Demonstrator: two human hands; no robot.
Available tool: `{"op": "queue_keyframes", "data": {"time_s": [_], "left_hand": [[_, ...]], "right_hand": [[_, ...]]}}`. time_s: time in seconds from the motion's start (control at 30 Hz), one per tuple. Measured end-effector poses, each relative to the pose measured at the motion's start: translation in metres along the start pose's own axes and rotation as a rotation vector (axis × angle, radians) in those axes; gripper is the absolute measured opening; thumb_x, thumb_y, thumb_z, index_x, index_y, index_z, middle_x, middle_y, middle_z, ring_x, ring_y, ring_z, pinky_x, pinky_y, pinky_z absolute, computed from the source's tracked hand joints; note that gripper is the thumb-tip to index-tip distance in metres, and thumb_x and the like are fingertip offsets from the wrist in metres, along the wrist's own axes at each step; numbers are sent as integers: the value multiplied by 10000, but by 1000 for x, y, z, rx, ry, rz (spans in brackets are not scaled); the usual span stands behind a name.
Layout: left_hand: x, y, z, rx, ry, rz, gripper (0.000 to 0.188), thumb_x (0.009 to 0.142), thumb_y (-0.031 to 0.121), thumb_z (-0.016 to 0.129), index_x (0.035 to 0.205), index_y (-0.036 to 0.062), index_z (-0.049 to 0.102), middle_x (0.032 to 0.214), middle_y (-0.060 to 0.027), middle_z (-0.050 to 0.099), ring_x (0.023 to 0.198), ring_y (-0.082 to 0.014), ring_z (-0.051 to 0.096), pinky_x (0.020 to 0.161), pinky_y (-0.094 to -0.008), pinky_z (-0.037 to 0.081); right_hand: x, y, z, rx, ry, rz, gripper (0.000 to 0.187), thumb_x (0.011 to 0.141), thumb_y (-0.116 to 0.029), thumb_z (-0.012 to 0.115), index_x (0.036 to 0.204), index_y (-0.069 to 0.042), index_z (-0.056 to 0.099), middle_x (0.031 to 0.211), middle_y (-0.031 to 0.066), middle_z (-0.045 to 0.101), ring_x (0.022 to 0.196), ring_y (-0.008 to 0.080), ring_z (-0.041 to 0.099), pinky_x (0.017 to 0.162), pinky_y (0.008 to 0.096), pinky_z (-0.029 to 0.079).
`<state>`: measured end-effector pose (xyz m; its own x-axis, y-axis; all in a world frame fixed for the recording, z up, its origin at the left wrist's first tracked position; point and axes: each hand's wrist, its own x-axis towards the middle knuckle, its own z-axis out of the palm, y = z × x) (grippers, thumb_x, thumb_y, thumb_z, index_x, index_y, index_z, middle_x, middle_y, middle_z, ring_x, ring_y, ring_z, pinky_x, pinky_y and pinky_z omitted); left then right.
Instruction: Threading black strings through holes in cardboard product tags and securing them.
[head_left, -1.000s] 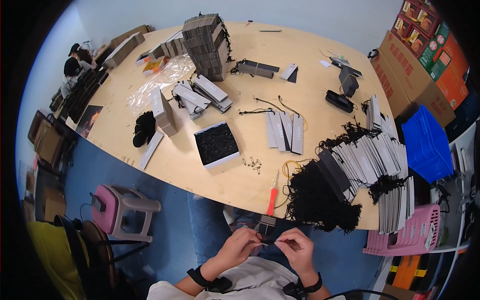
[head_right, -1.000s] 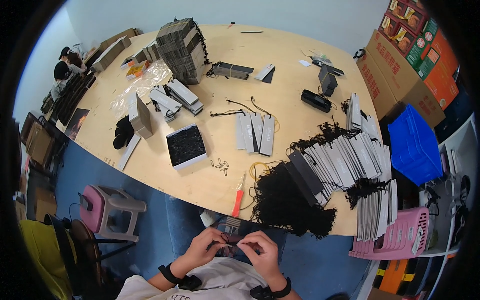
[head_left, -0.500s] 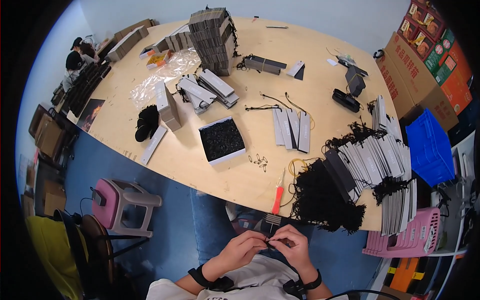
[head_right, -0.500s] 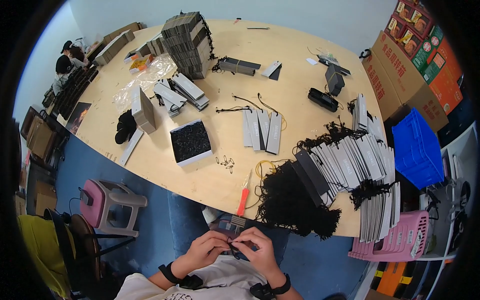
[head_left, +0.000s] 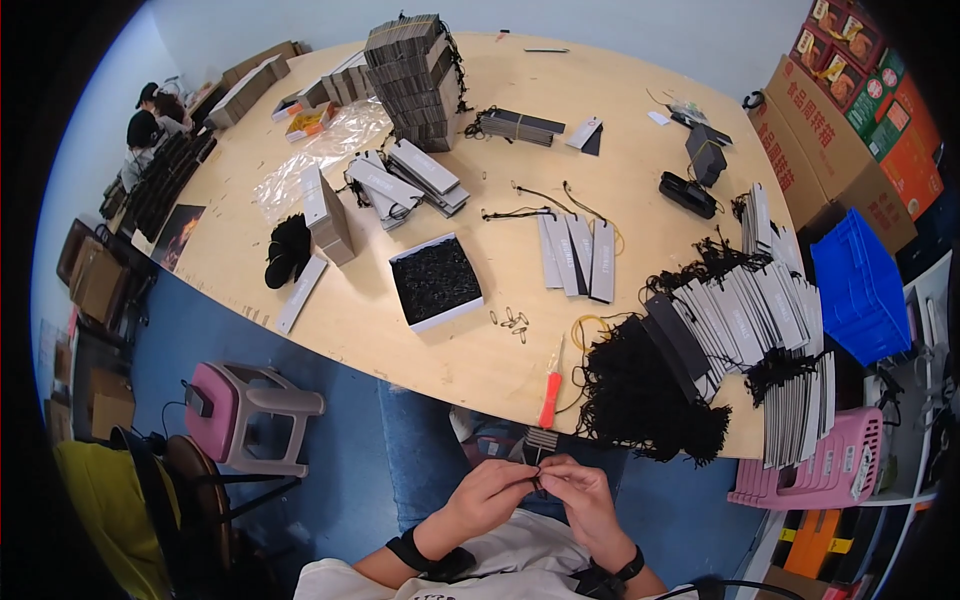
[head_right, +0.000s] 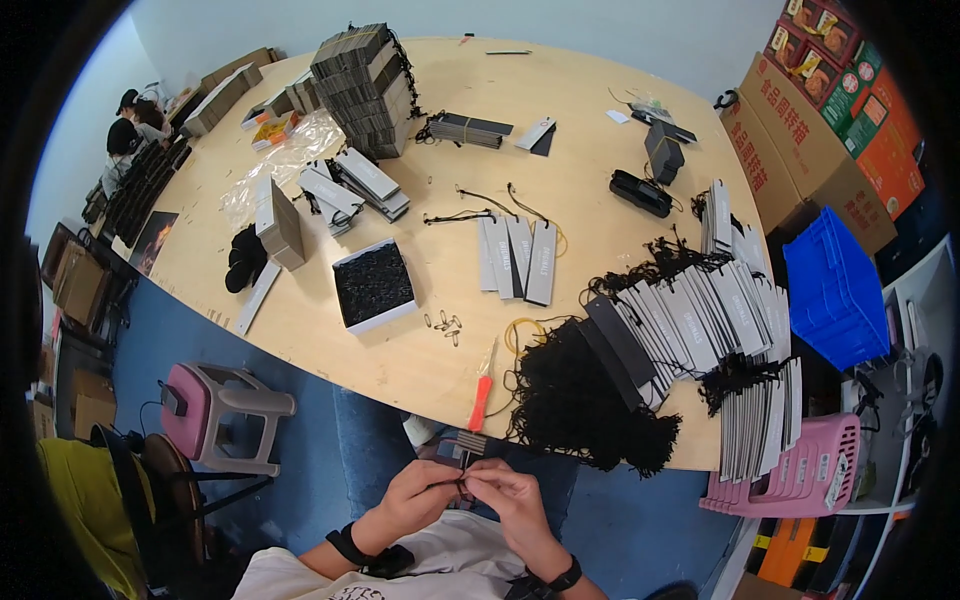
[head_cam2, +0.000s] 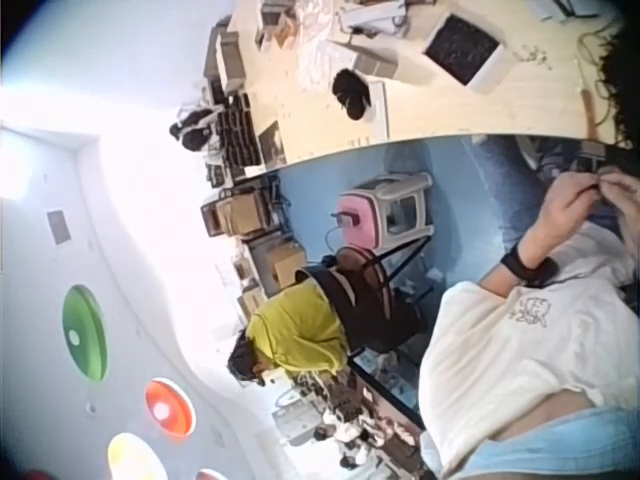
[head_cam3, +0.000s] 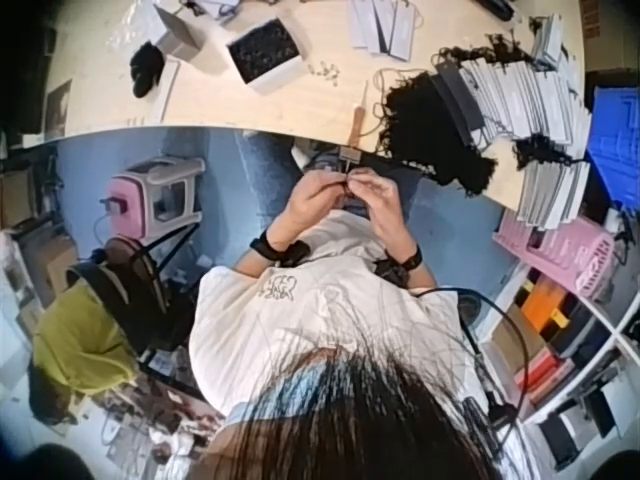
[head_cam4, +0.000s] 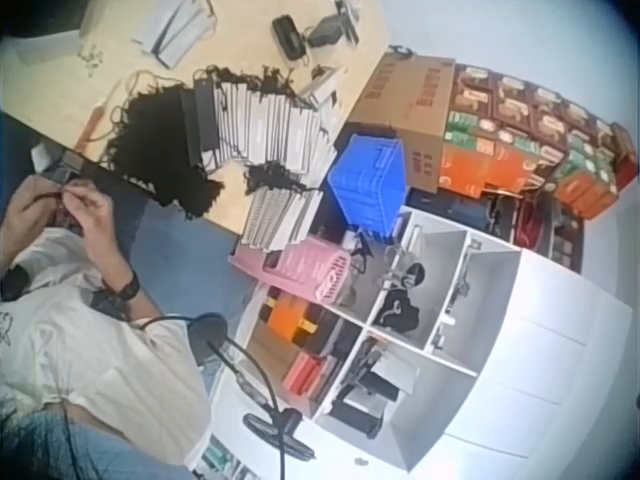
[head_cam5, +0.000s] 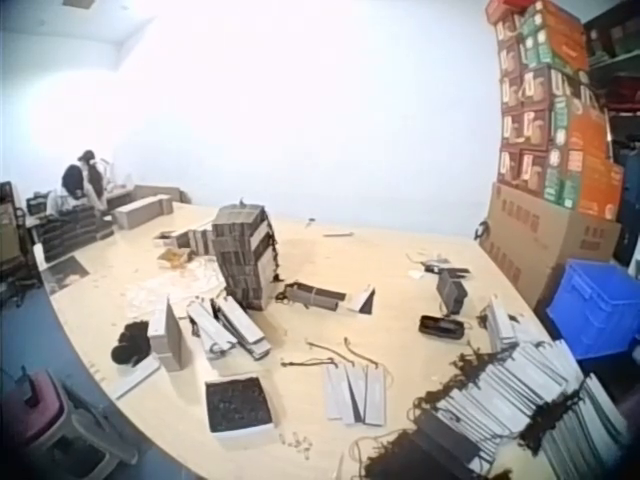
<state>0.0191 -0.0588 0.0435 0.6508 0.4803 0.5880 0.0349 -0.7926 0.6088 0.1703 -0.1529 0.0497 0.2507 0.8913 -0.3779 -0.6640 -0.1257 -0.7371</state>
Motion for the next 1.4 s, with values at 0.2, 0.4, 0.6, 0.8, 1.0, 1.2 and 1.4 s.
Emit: {"op": "queue_keyframes", "data": {"time_s": [0.2,0.4,0.6,0.8,1.0,1.2,1.4], "left_hand": [[3,0,-2,24,31,25,193,657,-45,729,830,37,702,930,-84,641,786,-237,643,672,-309,523],[1,3,2,-148,89,-187,289,668,-83,700,914,66,722,908,-71,639,774,-223,642,628,-299,525],[5,-7,-8,-190,35,-206,298,700,-82,720,966,50,699,860,-87,649,708,-218,643,617,-288,522],[3,-14,-21,-326,239,-491,211,793,-52,727,976,18,647,851,-78,654,749,-154,625,676,-266,499],[9,-27,-39,-216,228,-506,118,811,-2,727,901,13,652,840,-72,653,745,-168,596,697,-267,479],[8,-33,-39,-237,213,-512,93,818,11,716,891,14,659,864,-80,669,767,-199,599,712,-285,477],[14,-41,-39,-155,249,-435,113,824,8,694,934,20,671,935,-101,689,854,-246,622,785,-329,483]], "right_hand": [[2,-8,-11,-645,-154,-240,141,866,15,674,999,46,708,1140,116,623,993,178,609,909,282,472],[-1,-12,-2,-605,-124,-265,268,812,-5,720,1064,11,631,1047,114,672,975,224,652,856,322,507],[-2,-9,-17,-953,-154,-405,247,823,17,682,1060,27,610,998,157,645,896,276,658,782,314,512],[-4,-24,-19,-972,-101,-422,279,809,11,697,1076,25,616,921,140,630,819,237,639,721,315,502],[-11,-37,-29,-1022,-251,-304,424,823,-71,723,1222,-17,586,1110,159,656,985,262,662,834,331,517],[-13,-55,-26,-1190,-244,-298,499,805,-147,763,1250,-36,567,1153,165,661,982,304,680,822,330,541],[-4,-92,-15,-1596,-259,-478,370,796,-228,758,1107,-87,617,930,93,669,741,268,676,567,351,519]]}}
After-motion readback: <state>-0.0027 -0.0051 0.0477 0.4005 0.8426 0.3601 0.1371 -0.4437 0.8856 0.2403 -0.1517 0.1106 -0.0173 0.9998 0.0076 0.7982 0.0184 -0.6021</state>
